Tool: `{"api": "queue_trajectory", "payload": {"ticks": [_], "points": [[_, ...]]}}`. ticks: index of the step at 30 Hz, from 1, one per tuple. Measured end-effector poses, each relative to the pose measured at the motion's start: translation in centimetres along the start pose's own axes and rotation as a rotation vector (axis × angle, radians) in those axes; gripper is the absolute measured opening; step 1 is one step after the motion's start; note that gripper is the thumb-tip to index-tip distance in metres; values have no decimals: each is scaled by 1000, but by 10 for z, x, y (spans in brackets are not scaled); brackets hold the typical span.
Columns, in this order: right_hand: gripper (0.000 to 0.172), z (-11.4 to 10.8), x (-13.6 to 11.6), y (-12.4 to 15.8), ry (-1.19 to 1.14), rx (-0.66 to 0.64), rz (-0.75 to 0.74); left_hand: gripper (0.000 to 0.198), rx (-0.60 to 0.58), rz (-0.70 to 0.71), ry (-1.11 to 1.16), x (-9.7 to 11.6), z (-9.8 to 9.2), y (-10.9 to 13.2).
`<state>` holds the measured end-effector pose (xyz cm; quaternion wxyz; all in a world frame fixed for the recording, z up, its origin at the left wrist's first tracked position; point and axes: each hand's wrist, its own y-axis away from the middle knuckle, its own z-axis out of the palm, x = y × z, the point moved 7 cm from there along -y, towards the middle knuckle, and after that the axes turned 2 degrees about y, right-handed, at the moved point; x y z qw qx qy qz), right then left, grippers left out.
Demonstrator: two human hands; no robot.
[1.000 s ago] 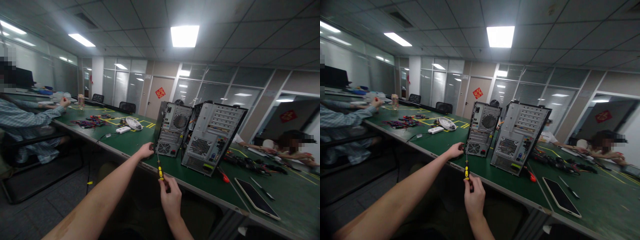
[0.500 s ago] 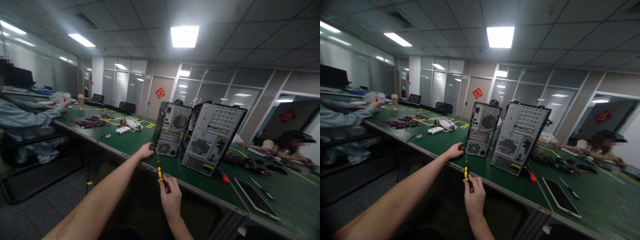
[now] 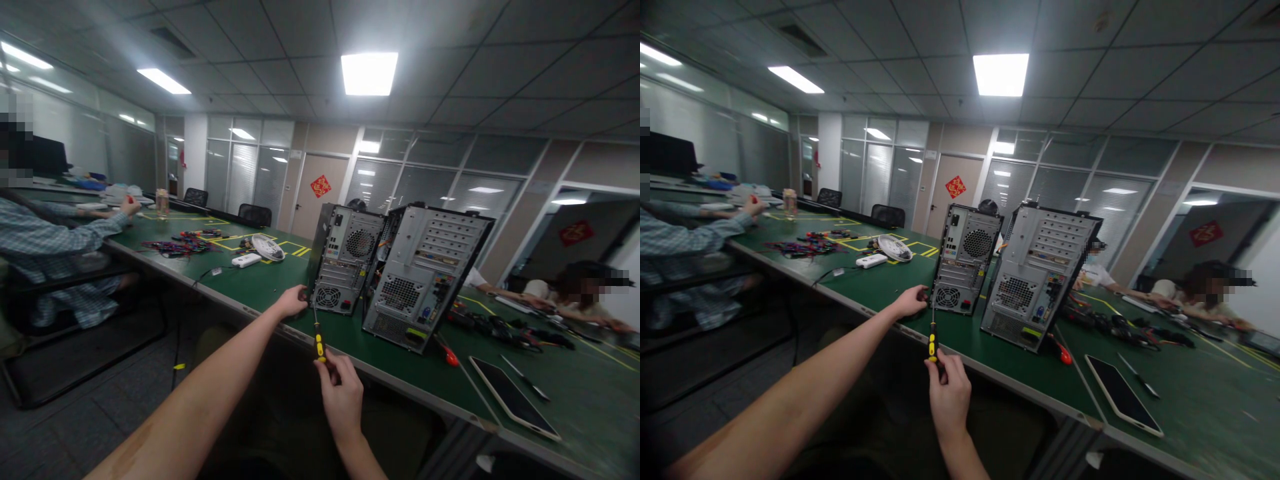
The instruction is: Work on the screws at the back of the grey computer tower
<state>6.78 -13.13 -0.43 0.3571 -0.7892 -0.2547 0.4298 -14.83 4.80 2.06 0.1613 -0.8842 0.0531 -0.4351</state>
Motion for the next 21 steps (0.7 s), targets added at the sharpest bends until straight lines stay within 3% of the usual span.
{"api": "queue_trajectory", "payload": {"ticks": [8,21], "points": [[31,-3,-6,-1,-16,43,-77,62,9,5,0,-1,1,0],[26,1,1,0,-27,0,-12,63,2,2,3,-1,0,-1]]}}
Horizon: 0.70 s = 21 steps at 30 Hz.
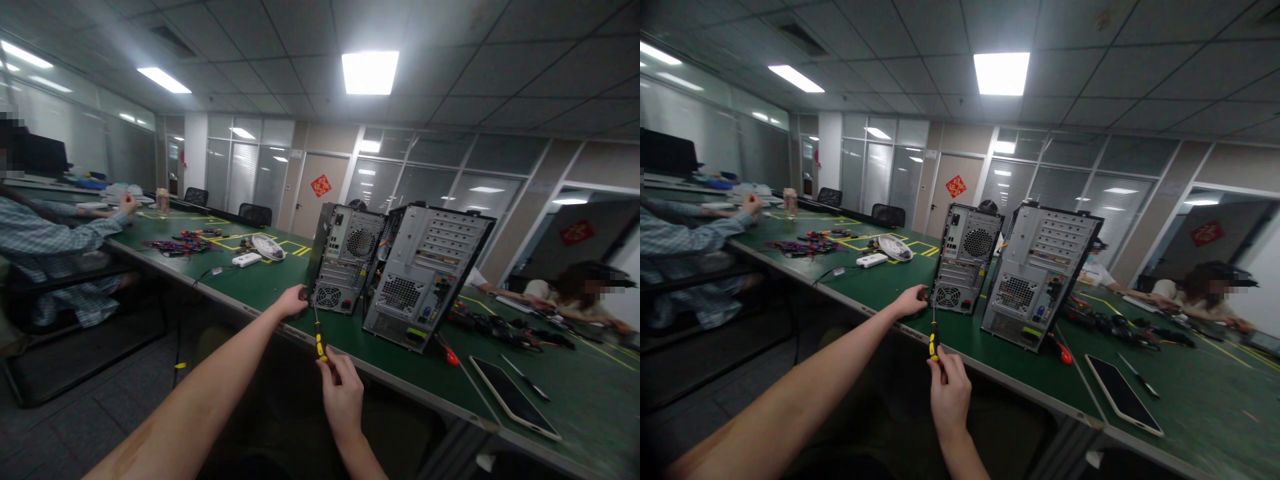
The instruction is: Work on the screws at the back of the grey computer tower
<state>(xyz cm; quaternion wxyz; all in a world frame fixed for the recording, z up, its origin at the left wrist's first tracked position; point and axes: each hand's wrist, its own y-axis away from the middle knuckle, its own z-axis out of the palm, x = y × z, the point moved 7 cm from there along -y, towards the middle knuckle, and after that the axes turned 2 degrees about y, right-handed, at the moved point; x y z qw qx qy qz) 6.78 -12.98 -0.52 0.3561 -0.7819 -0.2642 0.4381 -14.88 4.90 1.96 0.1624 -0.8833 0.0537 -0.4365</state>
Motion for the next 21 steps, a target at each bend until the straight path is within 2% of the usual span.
{"api": "queue_trajectory", "payload": {"ticks": [6,14,21], "points": [[33,0,-2,1,-2,15,-38,62,6,2,11,-1,1,-1],[23,0,5,0,-13,13,62,61,10,9,-6,-1,1,-1],[29,0,4,0,-29,16,4,62,12,10,5,0,0,0]]}}
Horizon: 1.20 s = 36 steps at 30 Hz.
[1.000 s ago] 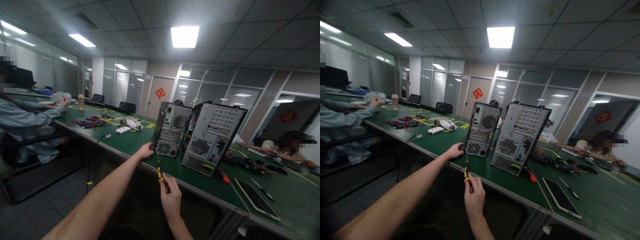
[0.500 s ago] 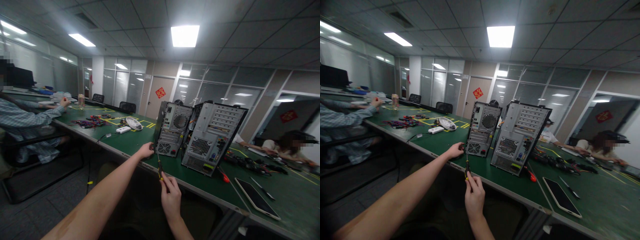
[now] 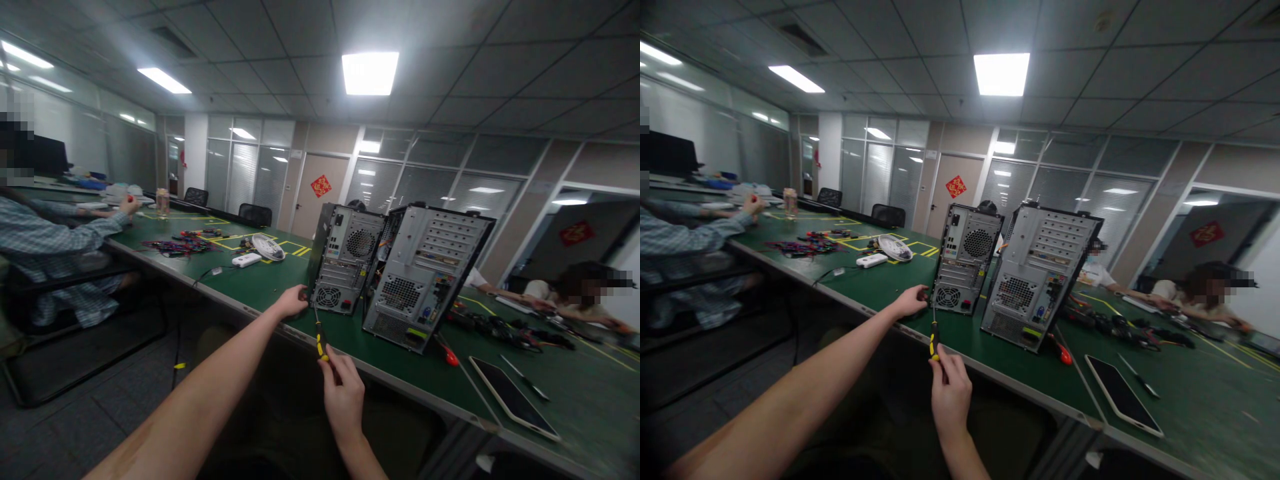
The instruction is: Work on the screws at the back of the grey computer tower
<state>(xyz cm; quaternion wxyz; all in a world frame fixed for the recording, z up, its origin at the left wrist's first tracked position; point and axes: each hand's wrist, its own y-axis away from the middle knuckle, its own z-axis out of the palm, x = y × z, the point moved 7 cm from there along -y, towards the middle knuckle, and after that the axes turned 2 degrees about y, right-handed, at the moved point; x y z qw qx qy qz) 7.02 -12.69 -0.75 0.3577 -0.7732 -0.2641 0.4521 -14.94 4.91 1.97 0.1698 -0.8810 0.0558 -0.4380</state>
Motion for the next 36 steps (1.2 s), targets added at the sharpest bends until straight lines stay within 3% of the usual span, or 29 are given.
{"api": "queue_trajectory", "payload": {"ticks": [19,36], "points": [[39,-3,-8,-1,36,35,-89,61,-7,-11,-6,-1,1,0],[34,-3,0,1,62,51,-4,61,-10,-15,6,-1,1,0]]}}
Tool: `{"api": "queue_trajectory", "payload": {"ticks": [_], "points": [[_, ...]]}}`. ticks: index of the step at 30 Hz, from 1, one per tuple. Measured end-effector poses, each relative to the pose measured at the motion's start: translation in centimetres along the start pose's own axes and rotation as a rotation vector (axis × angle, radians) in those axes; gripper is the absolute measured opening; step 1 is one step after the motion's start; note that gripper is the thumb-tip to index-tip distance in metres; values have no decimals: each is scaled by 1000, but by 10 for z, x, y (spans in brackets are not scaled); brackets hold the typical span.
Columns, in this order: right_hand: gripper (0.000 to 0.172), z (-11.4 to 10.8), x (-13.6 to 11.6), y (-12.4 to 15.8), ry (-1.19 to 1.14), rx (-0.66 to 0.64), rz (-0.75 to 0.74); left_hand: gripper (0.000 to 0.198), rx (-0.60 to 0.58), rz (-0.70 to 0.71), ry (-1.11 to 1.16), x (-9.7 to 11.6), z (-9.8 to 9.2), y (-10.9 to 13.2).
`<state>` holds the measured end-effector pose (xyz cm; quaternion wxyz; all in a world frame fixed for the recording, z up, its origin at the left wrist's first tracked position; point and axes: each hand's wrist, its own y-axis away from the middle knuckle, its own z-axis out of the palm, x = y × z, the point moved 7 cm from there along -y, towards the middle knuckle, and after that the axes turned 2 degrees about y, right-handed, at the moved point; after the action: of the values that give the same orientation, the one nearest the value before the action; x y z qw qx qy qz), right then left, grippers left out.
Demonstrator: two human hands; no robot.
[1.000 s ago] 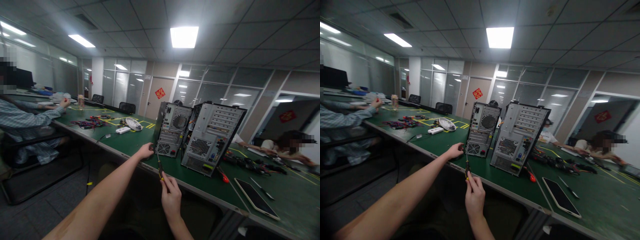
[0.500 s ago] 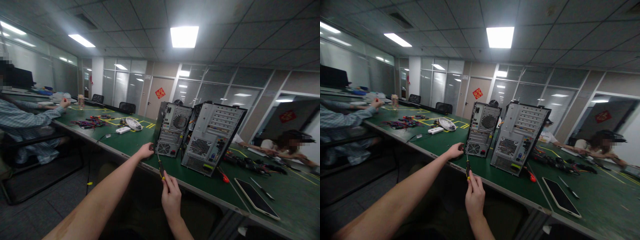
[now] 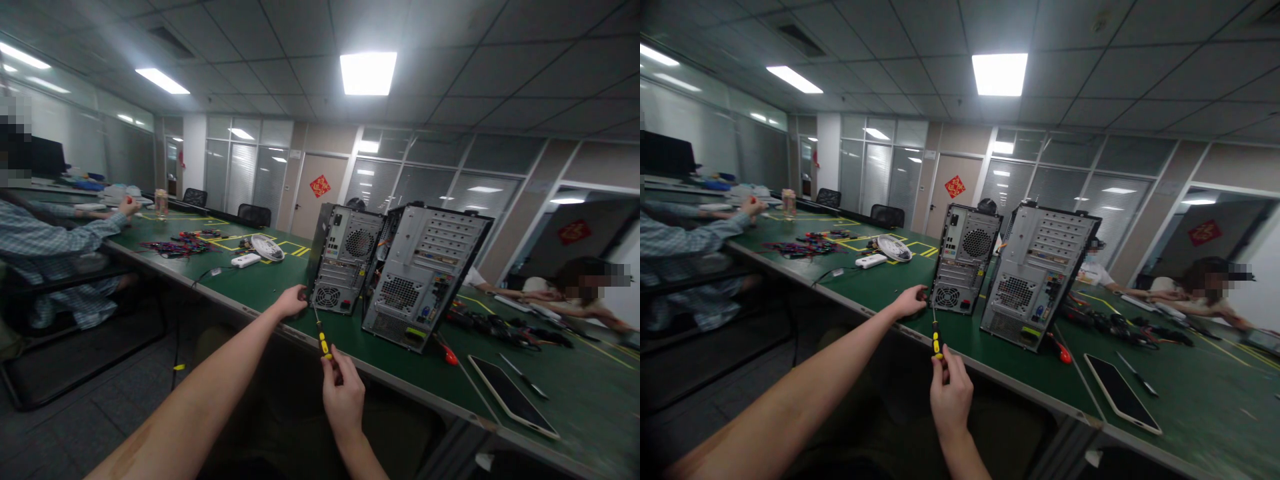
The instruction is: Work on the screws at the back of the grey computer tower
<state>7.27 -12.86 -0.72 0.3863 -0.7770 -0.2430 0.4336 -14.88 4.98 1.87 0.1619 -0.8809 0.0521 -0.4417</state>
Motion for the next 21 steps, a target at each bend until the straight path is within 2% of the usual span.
{"api": "queue_trajectory", "payload": {"ticks": [11,17,21], "points": [[33,-3,-7,-2,11,17,-45,60,8,1,-11,0,-1,-1],[30,-1,-6,-2,28,-30,2,60,4,4,-23,0,-1,-1],[31,-1,-6,-2,36,-35,-17,61,5,5,-20,2,-1,0]]}}
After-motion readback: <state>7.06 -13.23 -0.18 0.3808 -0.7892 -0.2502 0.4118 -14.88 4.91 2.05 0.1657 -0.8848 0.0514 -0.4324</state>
